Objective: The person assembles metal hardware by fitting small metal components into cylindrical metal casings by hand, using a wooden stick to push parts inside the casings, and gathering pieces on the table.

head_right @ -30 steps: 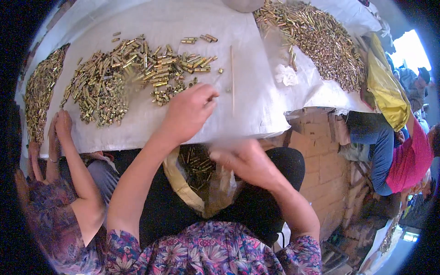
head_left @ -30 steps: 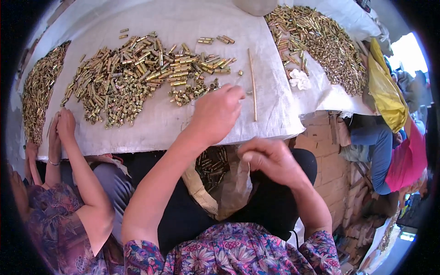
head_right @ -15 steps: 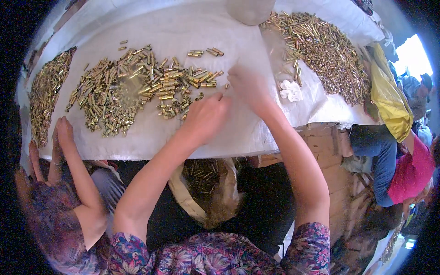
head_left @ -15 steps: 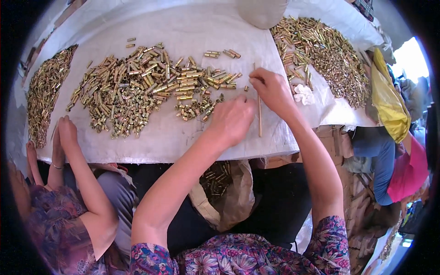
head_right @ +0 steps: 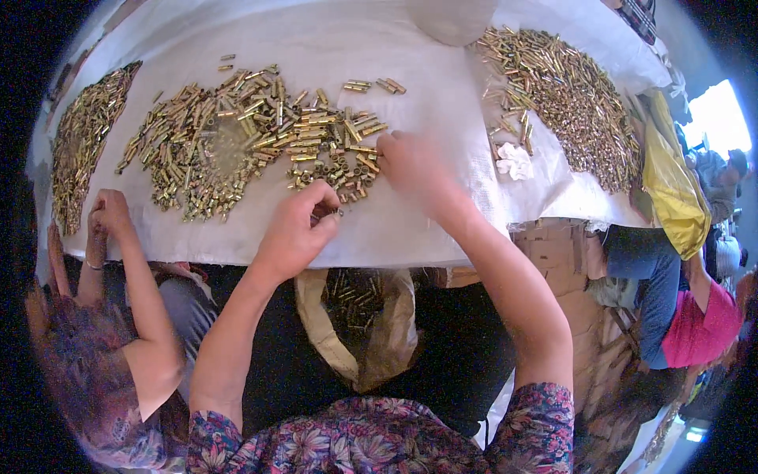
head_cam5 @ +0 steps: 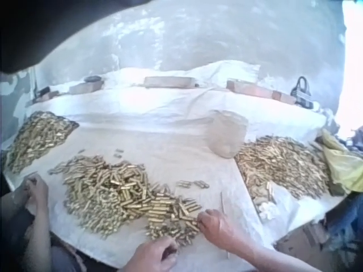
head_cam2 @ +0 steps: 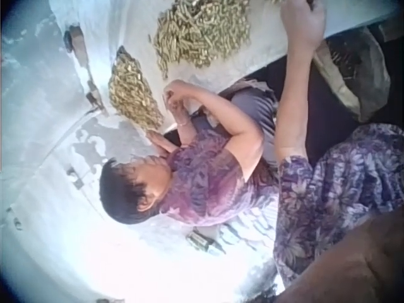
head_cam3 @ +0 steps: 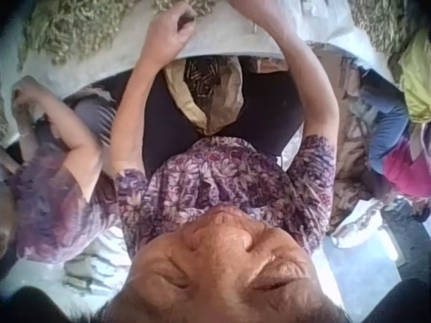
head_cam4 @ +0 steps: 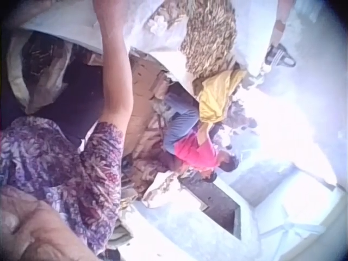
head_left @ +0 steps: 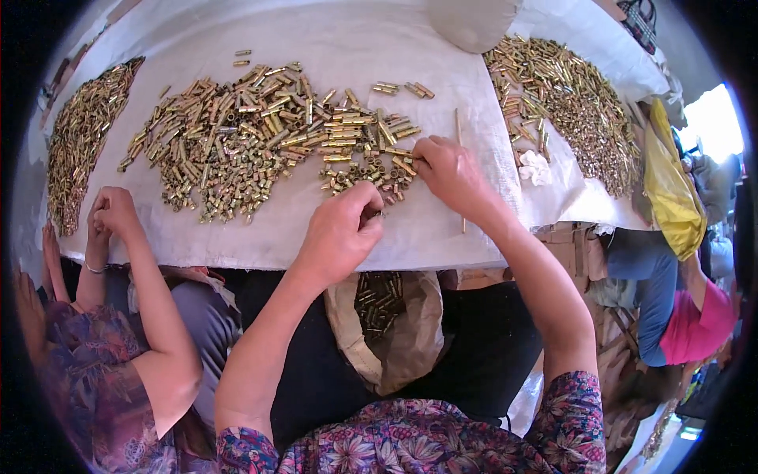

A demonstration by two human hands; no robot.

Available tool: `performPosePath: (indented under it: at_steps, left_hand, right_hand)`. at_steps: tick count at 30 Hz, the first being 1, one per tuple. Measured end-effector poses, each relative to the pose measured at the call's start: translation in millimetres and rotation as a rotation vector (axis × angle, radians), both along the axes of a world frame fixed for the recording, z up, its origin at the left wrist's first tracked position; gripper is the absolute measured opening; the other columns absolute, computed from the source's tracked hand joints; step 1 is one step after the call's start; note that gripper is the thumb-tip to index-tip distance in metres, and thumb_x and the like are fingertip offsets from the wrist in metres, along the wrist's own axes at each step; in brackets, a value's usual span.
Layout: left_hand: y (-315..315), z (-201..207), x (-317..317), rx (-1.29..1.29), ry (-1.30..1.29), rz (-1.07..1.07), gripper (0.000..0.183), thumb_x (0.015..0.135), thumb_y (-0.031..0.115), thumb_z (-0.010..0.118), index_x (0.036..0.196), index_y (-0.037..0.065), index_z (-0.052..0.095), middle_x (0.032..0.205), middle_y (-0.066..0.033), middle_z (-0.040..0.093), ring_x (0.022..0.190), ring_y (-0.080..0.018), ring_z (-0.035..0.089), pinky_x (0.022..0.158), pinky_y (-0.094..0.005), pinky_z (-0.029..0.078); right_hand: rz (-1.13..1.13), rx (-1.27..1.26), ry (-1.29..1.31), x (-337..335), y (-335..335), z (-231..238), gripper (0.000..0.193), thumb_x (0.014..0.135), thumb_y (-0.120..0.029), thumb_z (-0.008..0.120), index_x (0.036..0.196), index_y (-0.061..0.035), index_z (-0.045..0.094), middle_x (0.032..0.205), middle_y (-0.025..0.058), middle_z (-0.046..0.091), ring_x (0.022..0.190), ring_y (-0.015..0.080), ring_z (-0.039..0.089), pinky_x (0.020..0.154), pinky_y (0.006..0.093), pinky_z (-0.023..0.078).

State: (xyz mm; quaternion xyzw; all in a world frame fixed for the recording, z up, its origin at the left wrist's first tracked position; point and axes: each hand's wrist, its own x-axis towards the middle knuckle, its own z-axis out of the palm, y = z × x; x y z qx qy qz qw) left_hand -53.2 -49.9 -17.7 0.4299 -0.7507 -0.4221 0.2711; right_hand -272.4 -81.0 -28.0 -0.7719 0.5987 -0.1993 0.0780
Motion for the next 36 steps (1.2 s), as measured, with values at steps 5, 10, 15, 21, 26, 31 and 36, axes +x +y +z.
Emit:
performPosePath:
  at_steps: [5, 10, 15, 21, 26, 31, 36]
  left_hand:
    - [1.7, -3.4, 4.6, -0.057, 0.065, 0.052, 0.016, 0.076, 0.004, 0.058, 0.092, 0.002, 0.056, 0.080, -0.0155, 0.062, 0.074, -0.0333, 0.062, 0.066, -0.0407, 0.048]
    - [1.9, -6.6, 10.0, -0.120, 0.005, 0.023, 0.014, 0.083, 0.005, 0.060, 0.095, -0.001, 0.059, 0.080, -0.0109, 0.061, 0.074, -0.0164, 0.058, 0.071, -0.0306, 0.047]
    - [2.7, -4.0, 13.3, -0.057, 0.045, 0.028, 0.014, 0.081, 0.006, 0.060, 0.094, 0.000, 0.059, 0.084, -0.0177, 0.063, 0.078, -0.0325, 0.064, 0.068, -0.0386, 0.049]
    - [12.2, -4.4, 30.6, 0.358, 0.301, 0.116, 0.012, 0.088, 0.009, 0.060, 0.096, 0.000, 0.060, 0.081, -0.0067, 0.065, 0.070, -0.0126, 0.061, 0.063, -0.0264, 0.049]
    - [32.6, 6.0, 34.6, 0.609, 0.591, 0.109, 0.011, 0.092, 0.009, 0.056, 0.099, 0.001, 0.059, 0.084, -0.0045, 0.064, 0.071, -0.0082, 0.059, 0.065, -0.0232, 0.051]
    - [52.8, 9.0, 34.1, 0.632, 0.636, 0.030, 0.009, 0.093, 0.009, 0.056, 0.099, 0.002, 0.057, 0.083, -0.0038, 0.064, 0.071, -0.0077, 0.060, 0.066, -0.0220, 0.050]
    - [60.1, 4.7, 38.9, 0.657, 0.651, 0.042, 0.009, 0.093, 0.010, 0.057, 0.099, 0.003, 0.057, 0.083, -0.0038, 0.064, 0.070, -0.0080, 0.060, 0.065, -0.0219, 0.050]
  right_hand:
    - [-0.016, 0.254, -0.479, 10.3, 7.4, 13.6, 0.014, 0.081, -0.008, 0.063, 0.093, -0.0007, 0.063, 0.088, 0.0177, 0.064, 0.081, 0.0342, 0.062, 0.070, 0.0396, 0.048]
    - [-0.082, 0.082, -0.328, 12.8, -11.6, 7.8, 0.014, 0.082, -0.011, 0.062, 0.092, -0.0009, 0.063, 0.084, 0.0161, 0.065, 0.078, 0.0311, 0.063, 0.069, 0.0388, 0.048]
    - [-0.053, -0.016, -0.109, 20.6, -17.1, -4.1, 0.015, 0.082, -0.015, 0.062, 0.089, -0.0013, 0.062, 0.080, 0.0157, 0.064, 0.076, 0.0317, 0.062, 0.068, 0.0402, 0.048]
    - [-0.094, 0.310, -0.412, 26.4, 18.0, 24.5, 0.011, 0.084, -0.010, 0.063, 0.090, -0.0005, 0.062, 0.078, 0.0073, 0.062, 0.073, 0.0129, 0.058, 0.067, 0.0293, 0.046]
    - [0.041, 0.361, -0.761, 51.2, 85.1, 41.8, 0.026, 0.092, -0.006, 0.055, 0.118, -0.0008, 0.057, 0.086, 0.0035, 0.062, 0.080, 0.0083, 0.055, 0.076, 0.0261, 0.047]
    - [0.009, 0.528, -0.801, 67.0, 117.2, 42.5, 0.029, 0.094, -0.005, 0.053, 0.123, -0.0025, 0.053, 0.092, 0.0051, 0.062, 0.085, 0.0090, 0.058, 0.078, 0.0252, 0.048]
    - [-0.118, 0.693, -1.292, 63.1, 131.4, 30.3, 0.026, 0.094, -0.005, 0.053, 0.120, -0.0018, 0.053, 0.092, 0.0062, 0.063, 0.084, 0.0125, 0.062, 0.076, 0.0265, 0.051]
